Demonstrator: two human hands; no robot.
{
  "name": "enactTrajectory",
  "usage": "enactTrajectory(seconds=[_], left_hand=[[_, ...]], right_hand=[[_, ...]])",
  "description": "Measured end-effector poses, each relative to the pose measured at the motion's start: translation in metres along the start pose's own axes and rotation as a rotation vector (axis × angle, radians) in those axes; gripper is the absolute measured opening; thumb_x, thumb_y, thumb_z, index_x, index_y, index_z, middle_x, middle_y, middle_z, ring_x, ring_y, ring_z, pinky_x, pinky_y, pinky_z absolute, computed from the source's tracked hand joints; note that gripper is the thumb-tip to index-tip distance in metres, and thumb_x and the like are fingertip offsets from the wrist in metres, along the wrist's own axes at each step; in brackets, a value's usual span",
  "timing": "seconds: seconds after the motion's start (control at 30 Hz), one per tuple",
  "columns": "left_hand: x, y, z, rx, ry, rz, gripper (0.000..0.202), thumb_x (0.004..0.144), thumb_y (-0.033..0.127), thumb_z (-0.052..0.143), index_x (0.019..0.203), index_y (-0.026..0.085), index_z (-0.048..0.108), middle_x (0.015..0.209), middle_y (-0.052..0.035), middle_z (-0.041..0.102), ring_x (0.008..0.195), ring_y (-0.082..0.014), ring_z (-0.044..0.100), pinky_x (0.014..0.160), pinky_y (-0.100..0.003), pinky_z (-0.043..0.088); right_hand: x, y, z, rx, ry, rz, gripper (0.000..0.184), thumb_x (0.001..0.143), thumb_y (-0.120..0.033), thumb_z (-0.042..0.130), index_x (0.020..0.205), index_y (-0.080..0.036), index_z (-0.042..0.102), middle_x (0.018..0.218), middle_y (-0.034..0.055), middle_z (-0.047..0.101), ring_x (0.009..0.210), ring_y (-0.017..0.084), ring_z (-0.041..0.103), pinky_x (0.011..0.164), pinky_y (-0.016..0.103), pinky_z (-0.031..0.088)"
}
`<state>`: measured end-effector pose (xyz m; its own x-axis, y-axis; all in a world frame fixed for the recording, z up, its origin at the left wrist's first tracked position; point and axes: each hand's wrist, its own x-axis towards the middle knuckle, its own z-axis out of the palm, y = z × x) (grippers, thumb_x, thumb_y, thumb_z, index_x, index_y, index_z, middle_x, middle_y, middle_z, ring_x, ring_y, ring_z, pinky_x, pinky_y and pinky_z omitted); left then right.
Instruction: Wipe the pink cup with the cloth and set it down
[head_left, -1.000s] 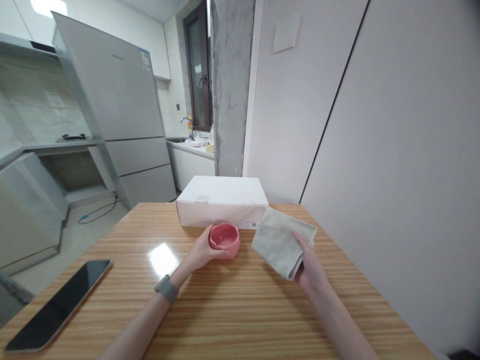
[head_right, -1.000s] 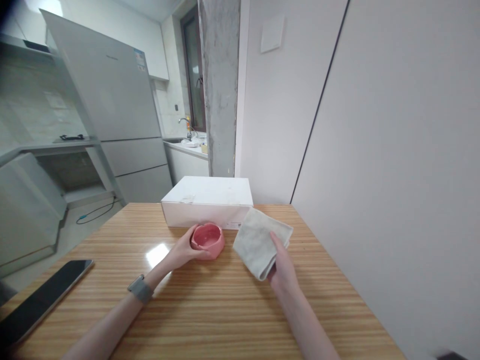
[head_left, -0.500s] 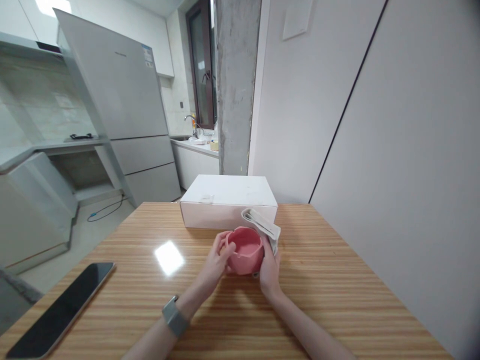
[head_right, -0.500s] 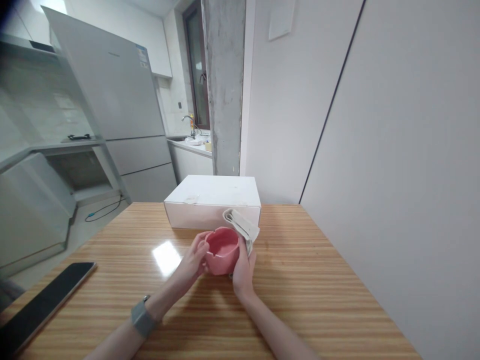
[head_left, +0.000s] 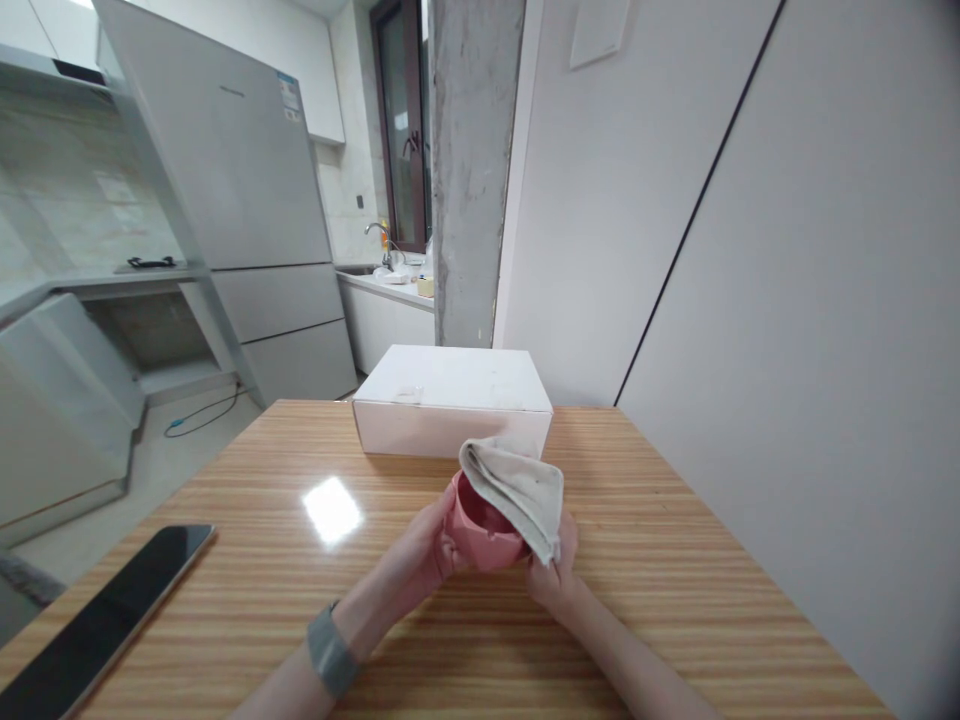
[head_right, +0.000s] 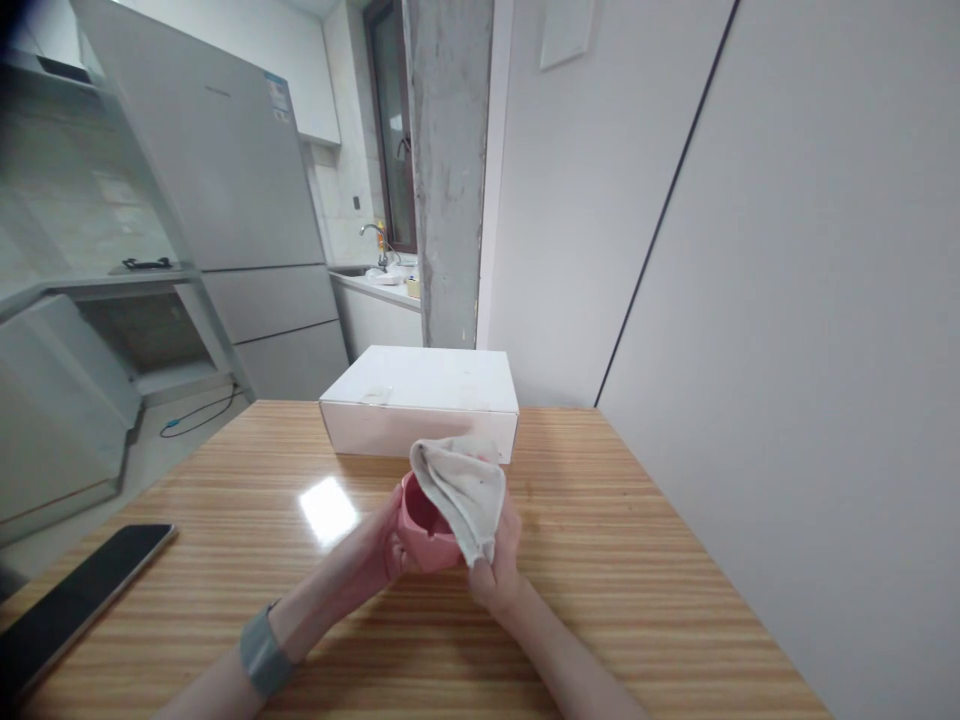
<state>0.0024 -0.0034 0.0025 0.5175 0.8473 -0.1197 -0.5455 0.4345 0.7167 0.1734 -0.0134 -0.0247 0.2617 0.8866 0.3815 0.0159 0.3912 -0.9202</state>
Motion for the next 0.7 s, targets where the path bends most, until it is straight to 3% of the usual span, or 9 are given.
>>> enactTrajectory(seconds=[0.07,0.13,0.2,0.33,0.43,0.53,0.6,0.7], left_hand=[[-0.002,0.0,-0.001,0.049,0.018,0.066,0.035,0.088,0.04,0.055,0.105,0.011,0.065,0.093,-0.0071,0.071,0.08,-0.0135,0.066,0.067,-0.019,0.051],[-0.003,0.002,0.0,0.081,0.035,0.12,0.029,0.089,0.033,0.054,0.1,0.009,0.066,0.085,-0.0045,0.071,0.074,-0.0122,0.065,0.064,-0.018,0.049],[-0.003,0.006,0.001,0.057,0.079,0.124,0.029,0.088,0.034,0.054,0.098,0.01,0.066,0.076,-0.0015,0.07,0.067,-0.0109,0.063,0.059,-0.017,0.048],[0.001,0.014,-0.005,-0.062,0.106,-0.021,0.045,0.083,0.055,0.052,0.084,0.013,0.067,0.058,-0.0002,0.064,0.05,-0.0103,0.056,0.048,-0.019,0.043],[0.001,0.015,-0.013,-0.071,0.077,-0.144,0.046,0.08,0.055,0.056,0.065,0.012,0.063,0.05,-0.0009,0.06,0.042,-0.0087,0.049,0.042,-0.02,0.036],[-0.001,0.016,-0.018,-0.041,0.071,-0.181,0.039,0.08,0.048,0.06,0.069,0.011,0.066,0.058,-0.0027,0.066,0.047,-0.0103,0.054,0.049,-0.021,0.04],[-0.002,0.017,-0.018,0.043,0.055,-0.131,0.036,0.083,0.046,0.059,0.08,0.011,0.069,0.071,-0.0039,0.071,0.061,-0.0127,0.061,0.063,-0.022,0.045],[0.001,0.018,-0.016,0.232,0.032,-0.059,0.048,0.085,0.054,0.052,0.092,0.01,0.07,0.085,-0.0064,0.073,0.082,-0.0179,0.064,0.083,-0.027,0.044]], right_hand=[[0.003,-0.006,-0.007,-0.14,-0.206,-0.234,0.037,0.059,-0.045,0.068,0.088,-0.023,0.073,0.108,0.0108,0.069,0.117,0.036,0.052,0.107,0.051,0.027],[0.007,-0.013,-0.008,-0.302,-0.44,-0.489,0.038,0.069,-0.04,0.061,0.1,-0.021,0.07,0.114,0.0114,0.067,0.117,0.033,0.053,0.105,0.051,0.031],[0.01,-0.021,-0.004,-0.416,-0.59,-0.636,0.038,0.078,-0.034,0.053,0.111,-0.019,0.065,0.117,0.0123,0.065,0.117,0.03,0.054,0.104,0.05,0.034],[0.005,-0.031,0.009,-0.494,-0.73,-0.889,0.039,0.084,-0.032,0.048,0.117,-0.015,0.059,0.114,0.0151,0.066,0.116,0.027,0.055,0.102,0.047,0.039],[-0.004,-0.034,0.017,-0.505,-0.73,-1.157,0.035,0.087,-0.026,0.042,0.111,-0.007,0.06,0.103,0.0179,0.069,0.114,0.026,0.057,0.098,0.043,0.045],[-0.007,-0.035,0.021,-0.505,-0.701,-1.219,0.034,0.089,-0.026,0.039,0.106,-0.005,0.06,0.098,0.0176,0.069,0.111,0.025,0.059,0.097,0.041,0.047],[-0.003,-0.034,0.02,-0.486,-0.703,-1.185,0.039,0.09,-0.035,0.036,0.105,-0.008,0.06,0.096,0.0162,0.069,0.106,0.025,0.061,0.096,0.042,0.047],[0.006,-0.03,0.018,-0.512,-0.688,-1.105,0.041,0.09,-0.04,0.031,0.099,-0.013,0.06,0.09,0.0138,0.068,0.095,0.025,0.063,0.092,0.042,0.048]])
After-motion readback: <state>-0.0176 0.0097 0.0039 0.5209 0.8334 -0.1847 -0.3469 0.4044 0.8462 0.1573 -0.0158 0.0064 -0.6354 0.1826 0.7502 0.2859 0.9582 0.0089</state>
